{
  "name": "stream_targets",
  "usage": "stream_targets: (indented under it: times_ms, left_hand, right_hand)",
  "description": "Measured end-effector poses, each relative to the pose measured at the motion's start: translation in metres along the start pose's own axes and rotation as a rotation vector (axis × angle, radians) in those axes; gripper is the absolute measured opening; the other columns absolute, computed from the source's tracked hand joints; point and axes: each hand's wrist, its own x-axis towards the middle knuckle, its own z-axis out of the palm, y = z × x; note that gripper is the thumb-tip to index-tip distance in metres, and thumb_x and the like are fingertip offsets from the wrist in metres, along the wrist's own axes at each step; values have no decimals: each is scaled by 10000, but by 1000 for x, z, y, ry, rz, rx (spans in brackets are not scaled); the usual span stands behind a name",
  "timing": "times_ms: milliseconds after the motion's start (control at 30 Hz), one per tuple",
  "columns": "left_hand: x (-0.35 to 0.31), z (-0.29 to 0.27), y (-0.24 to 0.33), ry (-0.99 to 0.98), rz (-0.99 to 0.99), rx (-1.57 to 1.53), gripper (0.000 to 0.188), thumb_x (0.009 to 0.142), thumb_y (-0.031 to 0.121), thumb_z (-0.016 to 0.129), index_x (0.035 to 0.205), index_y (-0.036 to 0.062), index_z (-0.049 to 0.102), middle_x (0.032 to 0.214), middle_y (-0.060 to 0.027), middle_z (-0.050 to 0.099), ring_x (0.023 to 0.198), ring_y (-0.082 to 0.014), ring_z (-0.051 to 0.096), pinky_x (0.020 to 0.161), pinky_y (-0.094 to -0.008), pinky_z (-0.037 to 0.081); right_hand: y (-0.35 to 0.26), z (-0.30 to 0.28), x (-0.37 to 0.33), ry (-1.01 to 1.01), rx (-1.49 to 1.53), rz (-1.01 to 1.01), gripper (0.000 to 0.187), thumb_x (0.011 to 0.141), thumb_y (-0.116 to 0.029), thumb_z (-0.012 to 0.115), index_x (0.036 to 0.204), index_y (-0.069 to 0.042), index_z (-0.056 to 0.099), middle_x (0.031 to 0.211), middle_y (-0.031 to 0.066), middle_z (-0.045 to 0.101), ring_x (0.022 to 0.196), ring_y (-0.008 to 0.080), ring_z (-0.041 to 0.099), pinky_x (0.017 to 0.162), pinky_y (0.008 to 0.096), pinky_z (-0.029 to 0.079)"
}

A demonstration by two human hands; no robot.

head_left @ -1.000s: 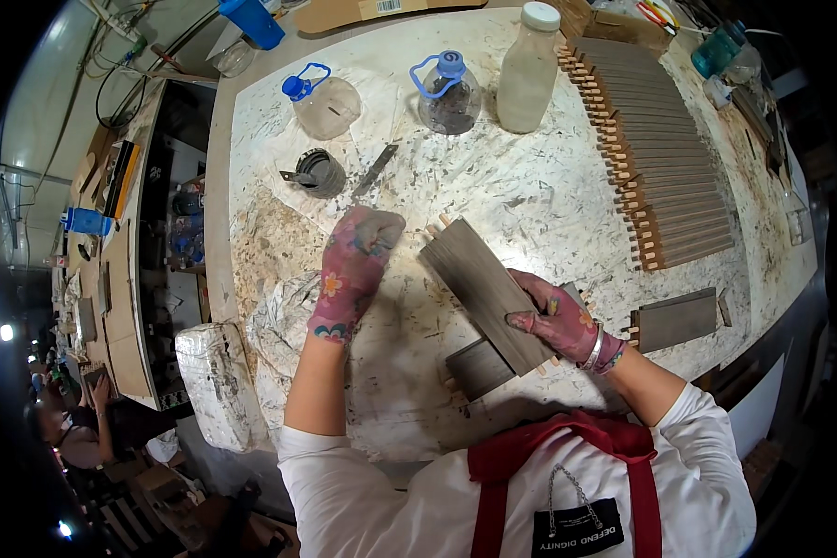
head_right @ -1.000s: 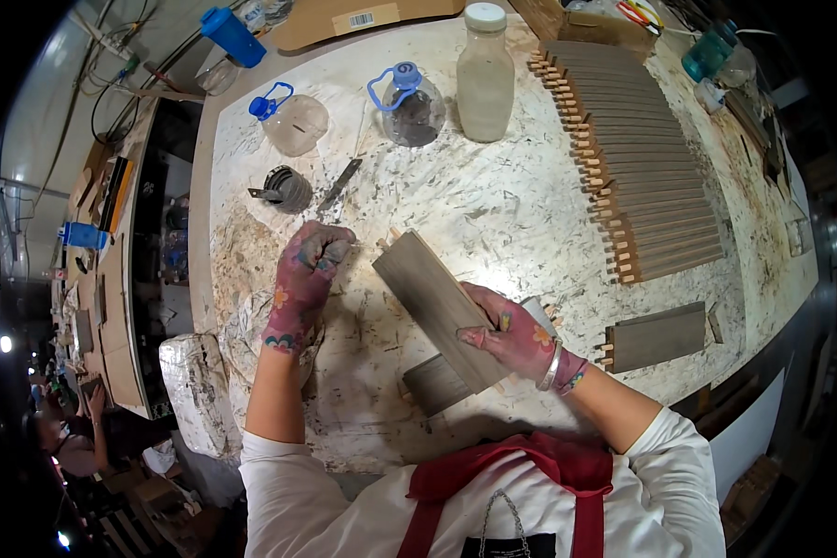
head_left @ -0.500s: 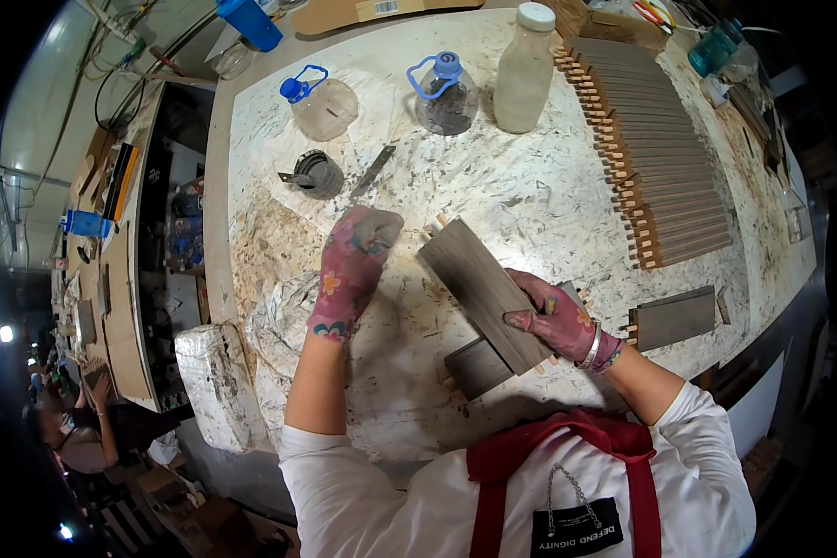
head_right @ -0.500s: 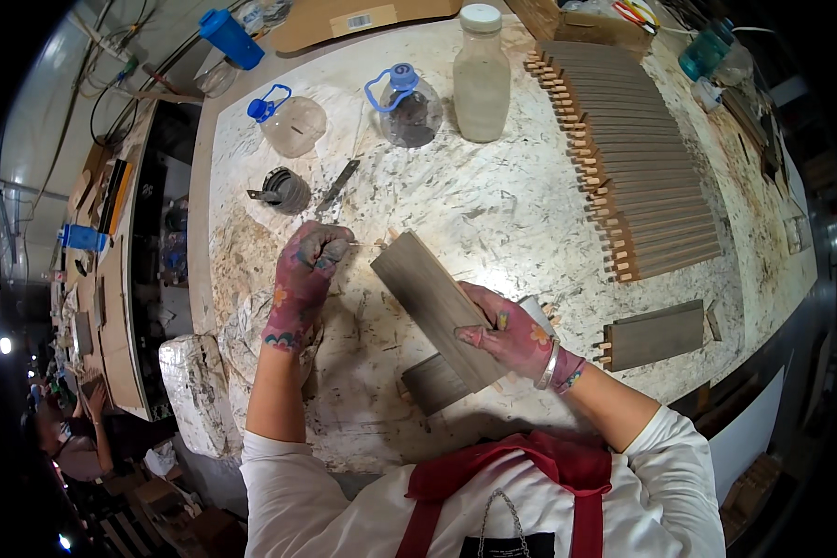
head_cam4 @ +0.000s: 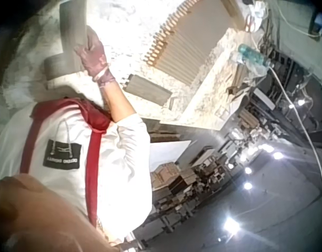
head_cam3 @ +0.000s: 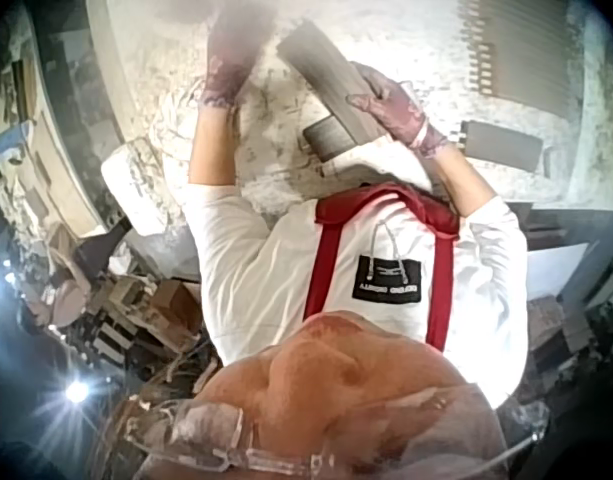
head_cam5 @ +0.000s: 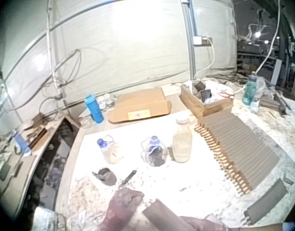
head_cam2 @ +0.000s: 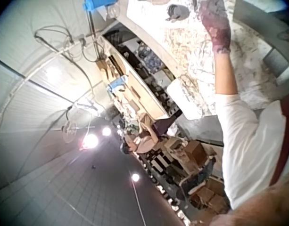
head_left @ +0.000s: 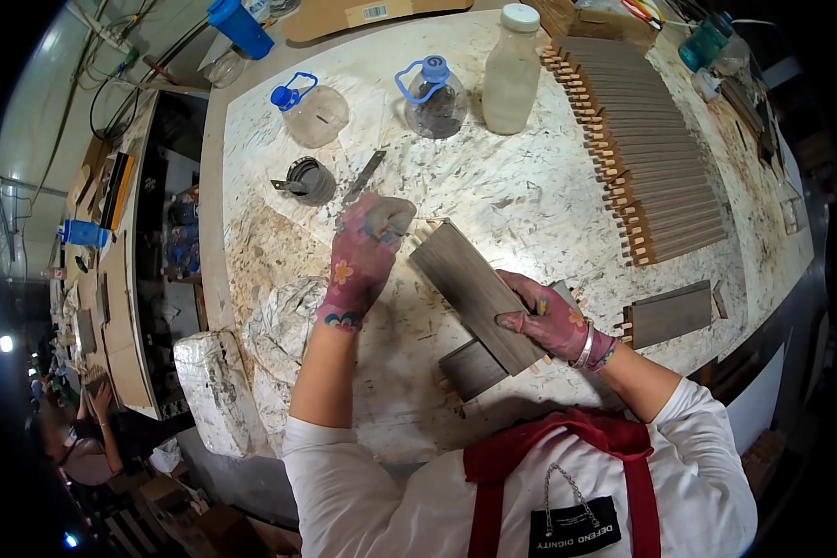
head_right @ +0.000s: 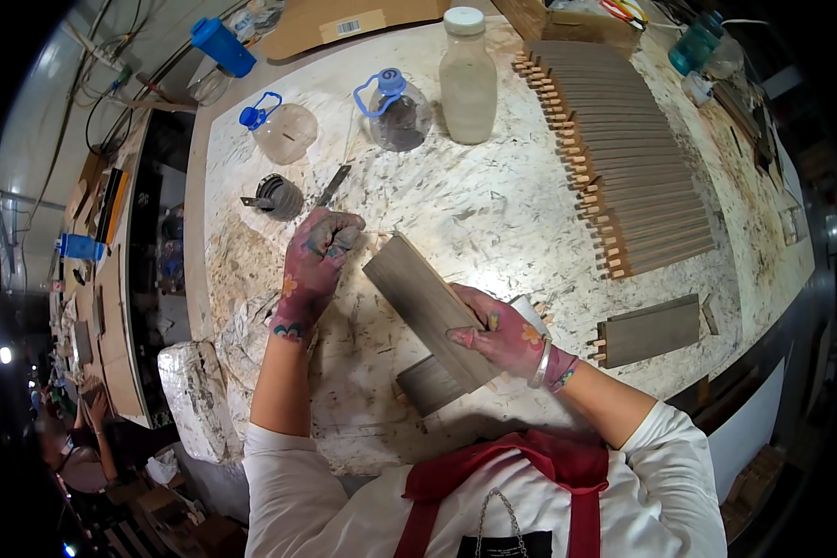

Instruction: The person sands wooden slats by hand using a sanding block, wiping them with a cloth, and stacking them on a table.

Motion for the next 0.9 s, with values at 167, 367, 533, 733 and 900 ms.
stream_targets:
  times_ms: [167,367,533,733,900]
  left_hand:
    - [-3,0,-9,22,4,-71,209,868,184,591,953,14,677,919,-120,626,903,-268,589,822,-324,451]
    - [-2,-1,-2,5,-9,-5,202,863,169,582,958,21,682,920,-119,632,902,-279,597,822,-338,455]
    - [-2,1,-3,12,27,48,194,863,160,583,954,20,682,915,-123,634,901,-276,599,809,-335,460]
    - [-5,1,-1,28,-3,35,196,872,183,597,949,24,682,925,-117,640,888,-269,601,800,-332,463]
    - [-4,2,-5,51,28,44,197,879,195,598,947,30,681,928,-115,643,882,-271,600,799,-333,464]
  right_hand:
    - [3,-1,0,-4,-34,-8,681,881,-211,674,1417,45,340,1385,137,461,1252,178,441,1041,314,375]
    - [1,-1,0,-11,-16,-2,688,879,-201,678,1420,46,332,1392,140,456,1266,180,431,1045,314,371]
    - [3,-1,0,-9,22,-4,703,874,-209,685,1423,44,326,1399,137,449,1279,179,416,1052,316,363]
    - [4,-1,-1,-22,42,-1,714,878,-217,682,1432,39,311,1422,132,417,1286,174,405,1053,321,368]
    - [3,-3,0,-39,15,3,715,886,-219,675,1438,36,300,1438,132,392,1287,170,399,1046,327,381]
